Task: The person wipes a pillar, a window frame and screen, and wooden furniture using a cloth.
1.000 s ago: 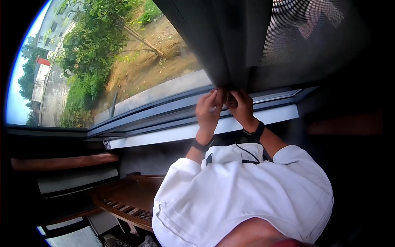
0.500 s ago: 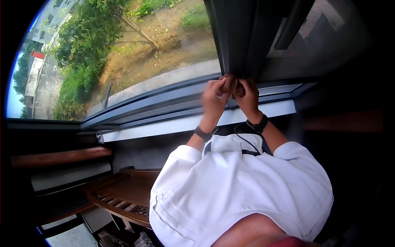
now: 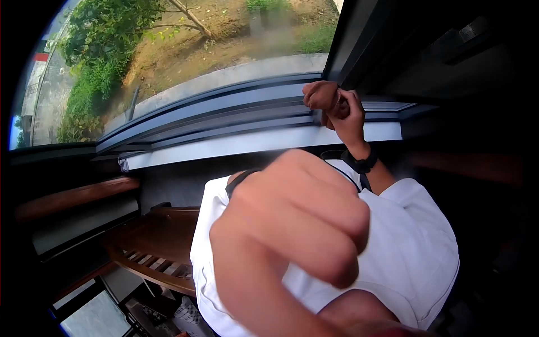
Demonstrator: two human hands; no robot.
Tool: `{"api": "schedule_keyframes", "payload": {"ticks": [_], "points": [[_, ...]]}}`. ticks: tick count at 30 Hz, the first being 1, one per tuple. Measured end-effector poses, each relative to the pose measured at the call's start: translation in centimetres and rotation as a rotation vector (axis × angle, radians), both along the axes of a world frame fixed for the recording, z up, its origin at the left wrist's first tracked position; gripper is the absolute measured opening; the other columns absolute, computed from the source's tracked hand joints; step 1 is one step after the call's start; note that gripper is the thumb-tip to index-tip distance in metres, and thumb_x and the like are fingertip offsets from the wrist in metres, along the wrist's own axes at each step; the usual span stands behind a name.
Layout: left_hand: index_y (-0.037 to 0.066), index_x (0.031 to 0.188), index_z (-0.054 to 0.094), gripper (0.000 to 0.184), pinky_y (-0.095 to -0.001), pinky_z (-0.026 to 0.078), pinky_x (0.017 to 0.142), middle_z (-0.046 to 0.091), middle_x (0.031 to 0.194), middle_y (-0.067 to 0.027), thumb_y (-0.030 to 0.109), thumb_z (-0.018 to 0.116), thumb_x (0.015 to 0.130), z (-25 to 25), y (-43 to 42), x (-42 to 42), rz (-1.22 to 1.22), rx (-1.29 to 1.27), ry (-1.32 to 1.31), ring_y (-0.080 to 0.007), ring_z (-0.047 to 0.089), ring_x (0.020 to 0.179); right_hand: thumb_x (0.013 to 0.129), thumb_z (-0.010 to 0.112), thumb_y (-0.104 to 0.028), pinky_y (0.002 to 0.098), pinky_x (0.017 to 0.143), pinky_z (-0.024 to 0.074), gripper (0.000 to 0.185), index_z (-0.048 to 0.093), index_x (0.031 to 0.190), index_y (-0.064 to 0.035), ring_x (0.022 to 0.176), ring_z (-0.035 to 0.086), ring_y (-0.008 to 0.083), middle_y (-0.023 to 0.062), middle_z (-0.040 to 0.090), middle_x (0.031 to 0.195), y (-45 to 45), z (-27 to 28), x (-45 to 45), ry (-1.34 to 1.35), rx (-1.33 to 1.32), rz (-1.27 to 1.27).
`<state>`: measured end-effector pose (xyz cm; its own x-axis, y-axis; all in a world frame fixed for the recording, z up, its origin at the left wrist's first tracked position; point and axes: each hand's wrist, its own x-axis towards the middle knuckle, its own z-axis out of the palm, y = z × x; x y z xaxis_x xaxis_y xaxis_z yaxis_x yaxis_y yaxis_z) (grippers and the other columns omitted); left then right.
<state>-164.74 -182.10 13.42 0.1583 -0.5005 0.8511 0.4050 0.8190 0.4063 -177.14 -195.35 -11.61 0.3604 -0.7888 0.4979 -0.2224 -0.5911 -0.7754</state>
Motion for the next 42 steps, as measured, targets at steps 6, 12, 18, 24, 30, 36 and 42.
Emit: {"api": "schedule_keyframes", "payload": {"ticks": [6, 12, 18, 24, 30, 36, 42], "points": [[0.000, 0.111, 0.068, 0.029, -0.0294, 0.051, 0.065, 0.067, 0.086, -0.0060, 0.008, 0.066, 0.083, 2.3, -0.5, 1.5, -0.059, -0.135, 0.027, -0.0155, 0.063, 0.077, 0.079, 0.077, -0.002, 0.0286, 0.071, 0.0537, 0.039, 0.062, 0.115, -0.0039, 0.082, 0.065, 0.0203, 0.0081, 0.058, 0.098, 1.0, -0.8, 1.1, 0.045, -0.029, -0.002], [0.004, 0.109, 0.068, 0.025, -0.0287, 0.052, 0.065, 0.067, 0.091, -0.0026, 0.009, 0.064, 0.084, 3.0, -0.3, 3.0, -0.091, -0.170, 0.026, -0.0121, 0.063, 0.080, 0.079, 0.077, -0.002, 0.0285, 0.071, 0.0541, 0.039, 0.062, 0.114, -0.0037, 0.081, 0.066, 0.0209, 0.0083, 0.059, 0.098, 1.1, -0.6, 1.6, 0.050, -0.063, -0.049], [0.007, 0.106, 0.068, 0.022, -0.0280, 0.054, 0.065, 0.066, 0.096, 0.0008, 0.011, 0.063, 0.085, 3.9, -0.3, 4.5, -0.115, -0.212, 0.006, -0.0086, 0.063, 0.084, 0.074, 0.078, 0.002, 0.0277, 0.071, 0.0537, 0.043, 0.062, 0.114, -0.0044, 0.083, 0.066, 0.0196, 0.0074, 0.059, 0.098, 0.9, -0.7, 2.1, 0.003, 0.000, -0.080], [0.008, 0.099, 0.066, 0.015, -0.0256, 0.055, 0.065, 0.065, 0.098, 0.0035, 0.007, 0.060, 0.085, 7.2, 2.0, 7.3, -0.175, -0.166, -0.041, -0.0057, 0.063, 0.085, 0.072, 0.078, 0.000, 0.0313, 0.074, 0.0536, 0.044, 0.062, 0.113, -0.0059, 0.086, 0.066, 0.0268, 0.0097, 0.060, 0.098, 1.1, -0.6, 3.1, -0.037, 0.020, -0.049], [0.004, 0.084, 0.062, 0.013, -0.0218, 0.055, 0.063, 0.063, 0.088, 0.0024, -0.007, 0.057, 0.079, 7.1, 3.0, 6.5, -0.035, -0.277, -0.025, -0.0051, 0.062, 0.084, 0.072, 0.080, 0.001, 0.0303, 0.072, 0.0522, 0.045, 0.061, 0.113, -0.0040, 0.085, 0.064, 0.0244, 0.0095, 0.059, 0.098, 1.2, -0.8, 4.0, -0.009, -0.007, 0.003], [0.003, 0.084, 0.061, 0.014, -0.0222, 0.055, 0.067, 0.063, 0.087, 0.0019, -0.008, 0.062, 0.076, 6.8, 3.7, 5.6, 0.116, -0.368, 0.006, -0.0059, 0.063, 0.083, 0.073, 0.080, -0.001, 0.0328, 0.075, 0.0539, 0.046, 0.061, 0.115, -0.0041, 0.087, 0.066, 0.0275, 0.0115, 0.060, 0.099, 0.6, -0.7, 4.0, 0.016, -0.026, 0.028], [0.004, 0.089, 0.063, 0.012, -0.0230, 0.054, 0.071, 0.064, 0.091, 0.0023, -0.003, 0.067, 0.080, 9.2, 7.9, 6.9, 0.159, -0.254, -0.180, -0.0071, 0.063, 0.083, 0.075, 0.079, -0.001, 0.0324, 0.074, 0.0539, 0.045, 0.061, 0.116, -0.0043, 0.086, 0.066, 0.0271, 0.0111, 0.060, 0.098, 0.4, -0.5, 3.4, -0.009, -0.013, 0.099]]}}
